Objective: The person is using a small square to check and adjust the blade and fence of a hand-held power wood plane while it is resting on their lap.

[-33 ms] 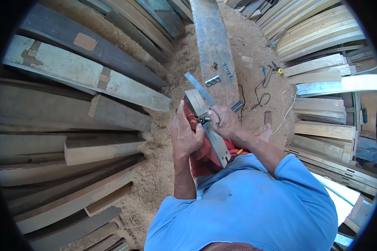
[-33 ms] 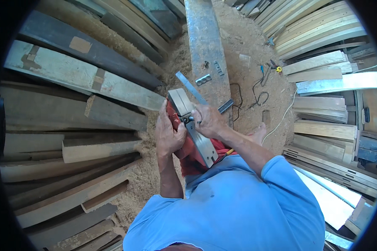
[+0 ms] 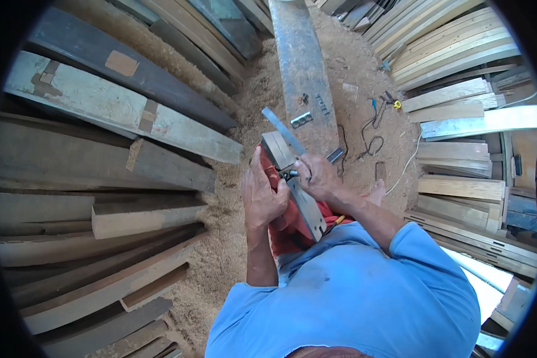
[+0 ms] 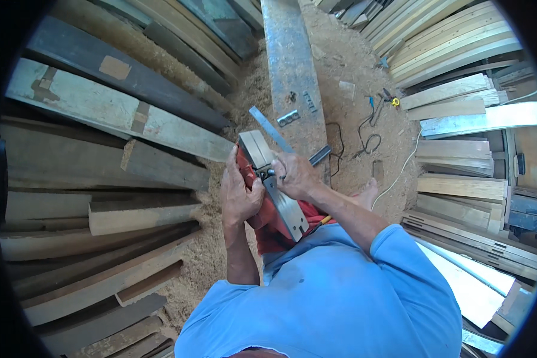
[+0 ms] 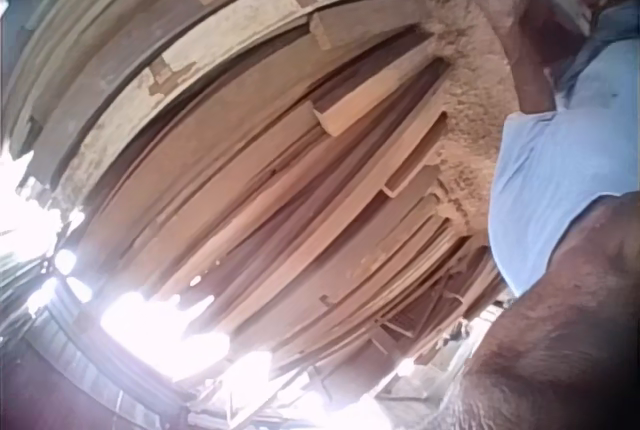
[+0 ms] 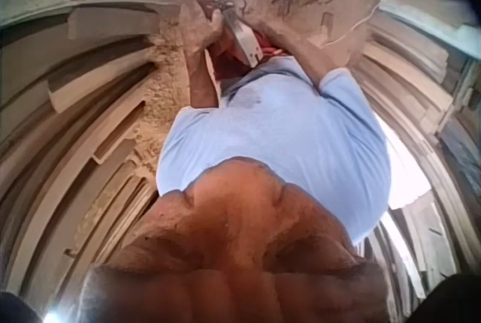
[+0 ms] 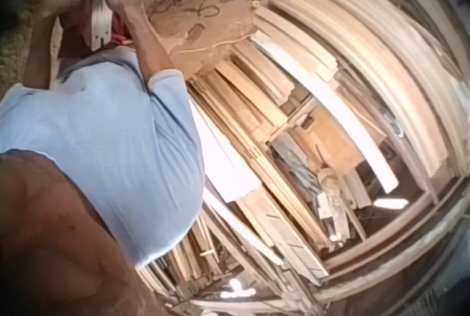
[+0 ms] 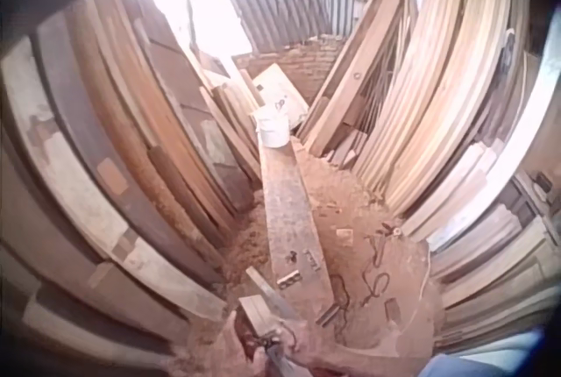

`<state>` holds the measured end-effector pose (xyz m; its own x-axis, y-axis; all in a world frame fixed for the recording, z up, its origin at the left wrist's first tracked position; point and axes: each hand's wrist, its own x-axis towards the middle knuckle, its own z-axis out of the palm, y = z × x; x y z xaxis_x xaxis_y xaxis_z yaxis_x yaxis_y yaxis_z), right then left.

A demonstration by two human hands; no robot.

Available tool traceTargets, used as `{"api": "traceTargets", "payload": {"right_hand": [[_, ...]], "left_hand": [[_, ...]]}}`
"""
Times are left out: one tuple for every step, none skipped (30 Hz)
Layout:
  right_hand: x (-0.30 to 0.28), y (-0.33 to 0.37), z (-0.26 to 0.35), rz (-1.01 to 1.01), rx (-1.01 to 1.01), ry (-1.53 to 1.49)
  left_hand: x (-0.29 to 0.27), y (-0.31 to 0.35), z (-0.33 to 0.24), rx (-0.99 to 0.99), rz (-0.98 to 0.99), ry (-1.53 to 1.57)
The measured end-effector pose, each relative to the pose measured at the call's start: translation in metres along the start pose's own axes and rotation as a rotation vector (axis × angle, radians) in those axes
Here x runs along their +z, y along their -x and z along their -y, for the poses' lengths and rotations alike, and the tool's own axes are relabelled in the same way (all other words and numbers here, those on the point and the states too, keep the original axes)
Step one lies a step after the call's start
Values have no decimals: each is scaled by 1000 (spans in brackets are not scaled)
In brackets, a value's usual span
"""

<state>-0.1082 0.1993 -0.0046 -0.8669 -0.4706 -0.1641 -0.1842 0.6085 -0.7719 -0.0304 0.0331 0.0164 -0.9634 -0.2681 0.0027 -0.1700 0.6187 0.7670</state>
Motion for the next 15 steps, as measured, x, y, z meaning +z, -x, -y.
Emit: {"api": "traceTargets", "payload": {"right_hand": [[3,0,1,-18,-15,-24],[0,-5,0,46,21,0],[-6,-8,-1,85,-19,-46],[-11,-7,-2,132,-52,-96],[-16,-5,-2,179,-84,-146],[-21,-4,-2,197,-105,-137],[-27,-4,-3,215,-126,-128],[-29,-2,-5,233,-148,-119],[-28,1,-8,202,-203,-22],[-27,1,-11,165,-263,76],[-26,1,-13,128,-323,175],[-26,0,-15,115,-364,197],[-24,-1,-17,104,-402,217],[-24,-2,-19,93,-440,237],[-25,-3,-20,89,-492,259]], "left_hand": [[-2,0,2,-2,11,1],[-2,-1,3,-5,23,1],[-1,-3,5,-12,8,34],[0,-3,8,-29,0,65],[1,-2,10,-47,-8,96],[1,-1,12,-62,0,73],[-1,-1,8,-77,8,49],[-3,0,6,-92,16,26],[-1,2,10,-87,6,29],[-1,2,13,-76,-9,31],[-1,1,15,-64,-24,33],[-1,1,17,-78,-8,45],[-2,0,17,-95,10,56],[-3,0,16,-112,29,67],[-4,-1,15,-111,33,67]]}}
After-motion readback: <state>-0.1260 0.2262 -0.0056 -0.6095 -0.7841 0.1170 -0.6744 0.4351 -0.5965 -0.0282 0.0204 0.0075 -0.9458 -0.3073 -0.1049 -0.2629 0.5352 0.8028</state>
